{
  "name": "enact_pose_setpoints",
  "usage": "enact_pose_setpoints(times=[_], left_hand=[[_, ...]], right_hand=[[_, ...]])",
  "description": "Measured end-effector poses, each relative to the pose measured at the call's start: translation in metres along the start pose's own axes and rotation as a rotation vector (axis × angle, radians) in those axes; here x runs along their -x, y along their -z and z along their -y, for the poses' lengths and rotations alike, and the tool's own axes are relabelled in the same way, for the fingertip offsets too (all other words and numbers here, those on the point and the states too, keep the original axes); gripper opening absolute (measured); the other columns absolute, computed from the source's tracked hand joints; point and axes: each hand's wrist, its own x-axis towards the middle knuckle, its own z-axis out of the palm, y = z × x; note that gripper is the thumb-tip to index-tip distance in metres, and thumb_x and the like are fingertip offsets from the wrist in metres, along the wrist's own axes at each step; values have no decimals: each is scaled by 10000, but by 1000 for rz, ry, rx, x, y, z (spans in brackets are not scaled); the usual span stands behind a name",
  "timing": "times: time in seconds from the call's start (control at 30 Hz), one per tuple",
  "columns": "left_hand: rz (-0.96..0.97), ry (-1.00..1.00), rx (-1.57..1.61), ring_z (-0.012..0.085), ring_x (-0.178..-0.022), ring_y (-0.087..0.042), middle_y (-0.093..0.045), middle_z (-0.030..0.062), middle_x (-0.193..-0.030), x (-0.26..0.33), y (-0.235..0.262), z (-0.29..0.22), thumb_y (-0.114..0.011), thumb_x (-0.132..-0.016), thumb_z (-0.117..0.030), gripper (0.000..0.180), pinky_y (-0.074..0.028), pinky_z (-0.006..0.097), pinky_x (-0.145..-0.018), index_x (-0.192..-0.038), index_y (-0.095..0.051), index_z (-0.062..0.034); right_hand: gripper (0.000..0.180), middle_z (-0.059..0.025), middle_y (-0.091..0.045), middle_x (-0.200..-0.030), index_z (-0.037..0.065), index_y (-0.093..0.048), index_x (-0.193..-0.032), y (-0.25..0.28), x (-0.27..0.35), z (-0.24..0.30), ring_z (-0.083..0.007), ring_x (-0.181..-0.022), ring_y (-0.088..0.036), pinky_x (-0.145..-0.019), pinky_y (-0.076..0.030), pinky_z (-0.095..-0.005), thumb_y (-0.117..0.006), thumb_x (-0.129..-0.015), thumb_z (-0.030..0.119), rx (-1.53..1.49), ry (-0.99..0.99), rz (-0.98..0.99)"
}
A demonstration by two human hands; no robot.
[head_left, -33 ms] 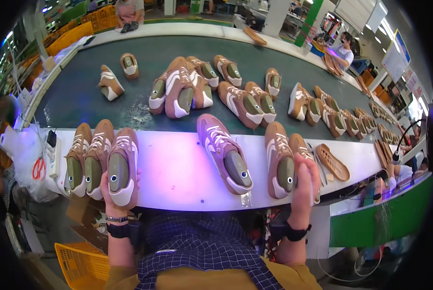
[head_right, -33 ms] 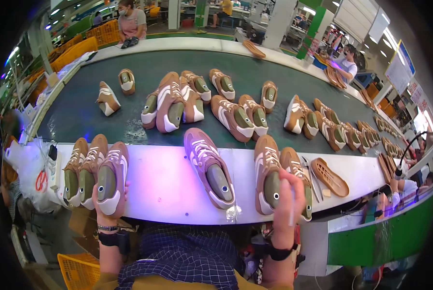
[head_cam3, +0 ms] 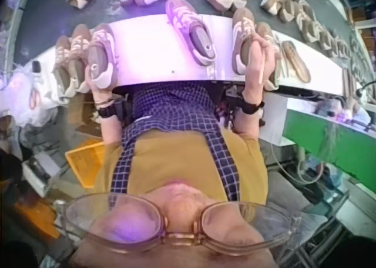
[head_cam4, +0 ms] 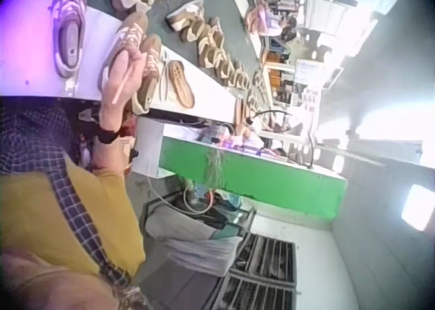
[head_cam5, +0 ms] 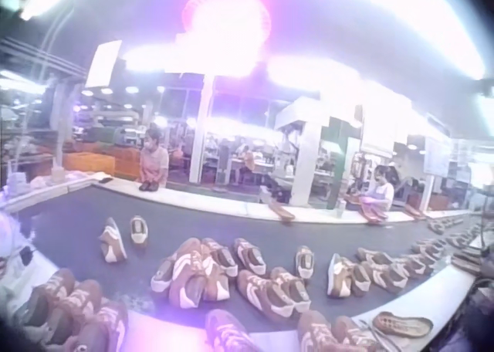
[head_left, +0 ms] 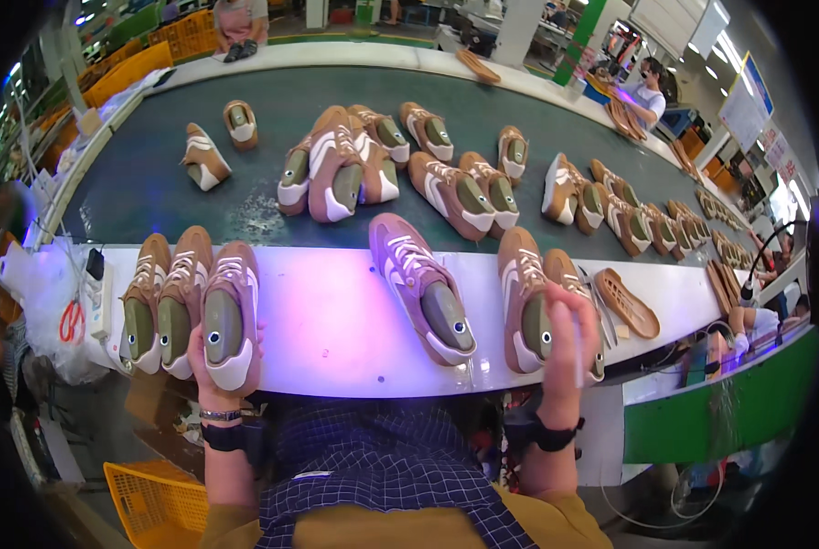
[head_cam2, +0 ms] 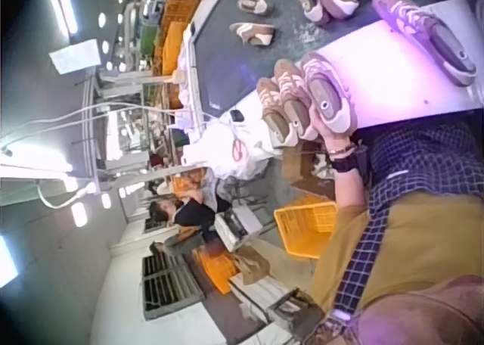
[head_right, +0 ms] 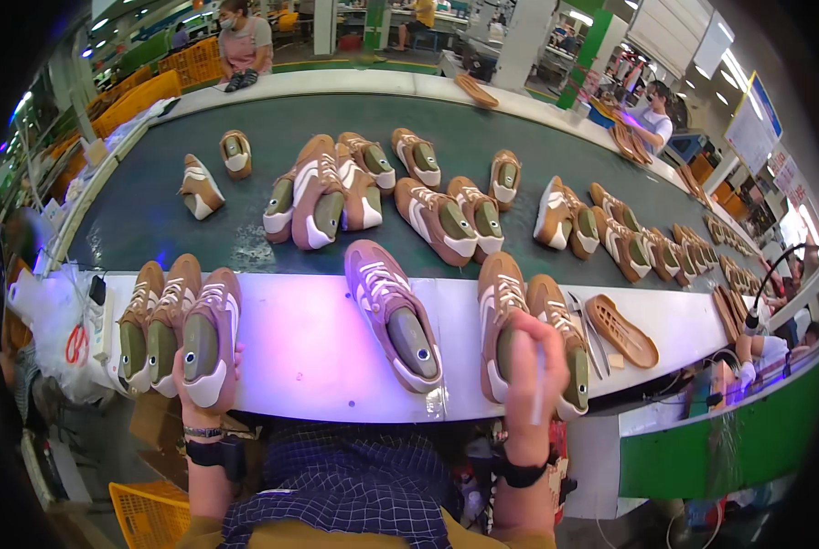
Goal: The person picks up pairs of brown and white sneakers from a conveyor belt, inspects them under a purple light, and uses a small tool to clean or adjust the soles. They then place the shoes back on the belt.
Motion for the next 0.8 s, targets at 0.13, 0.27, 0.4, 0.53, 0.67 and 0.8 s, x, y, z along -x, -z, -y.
enact_pose_setpoints(times=[0.13, 0.27, 0.4, 0.53, 0.67, 0.8], left_hand=[[-51, 3, 63, 321, -801, -585, -569, 264, -971, 6, -4, 0, -285, -826, -439, 651, -474, 384, -663, -1152, -452, 100], [4, -6, 105, 374, -829, -581, -558, 287, -974, 3, 17, -3, -314, -821, -413, 634, -486, 431, -681, -1158, -434, 110], [15, 16, 102, 385, -843, -579, -534, 294, -1022, 4, 11, -5, -366, -813, -367, 588, -494, 458, -698, -1184, -422, 86], [72, 32, 178, 409, -905, -570, -530, 280, -1059, 4, 20, -8, -353, -829, -362, 573, -491, 490, -747, -1205, -417, 66], [74, 52, 196, 400, -871, -590, -557, 247, -1047, 5, 14, -8, -360, -843, -342, 528, -500, 489, -733, -1188, -444, 49], [72, 24, 206, 347, -835, -611, -588, 214, -998, 5, 22, -5, -364, -862, -306, 464, -514, 447, -731, -1142, -483, 45]], right_hand=[[326, -150, -586, -952, -45, -512, -1042, -35, -17, -25, -188, -883, -568, -765, -451, -294, -583, -814, 177, 161, 50, 289], [610, -227, -573, -945, -47, -486, -1062, -65, -22, -43, -306, -886, -581, -781, -446, -347, -692, -687, 387, 423, -35, 461], [698, -259, -538, -1053, -46, -399, -1154, -80, -11, -23, -366, -961, -557, -806, -440, -379, -699, -619, 286, 584, 48, 649], [648, -232, -593, -947, -48, -447, -1110, -77, -24, -26, -356, -895, -588, -780, -455, -383, -700, -597, 256, 692, 6, 685], [590, -216, -606, -910, -38, -497, -1055, -51, -29, -31, -346, -856, -598, -757, -464, -374, -704, -583, 248, 694, 45, 643], [504, -205, -602, -897, -33, -532, -1004, -28, -24, -24, -337, -830, -591, -747, -459, -376, -690, -588, 203, 815, 12, 459]])
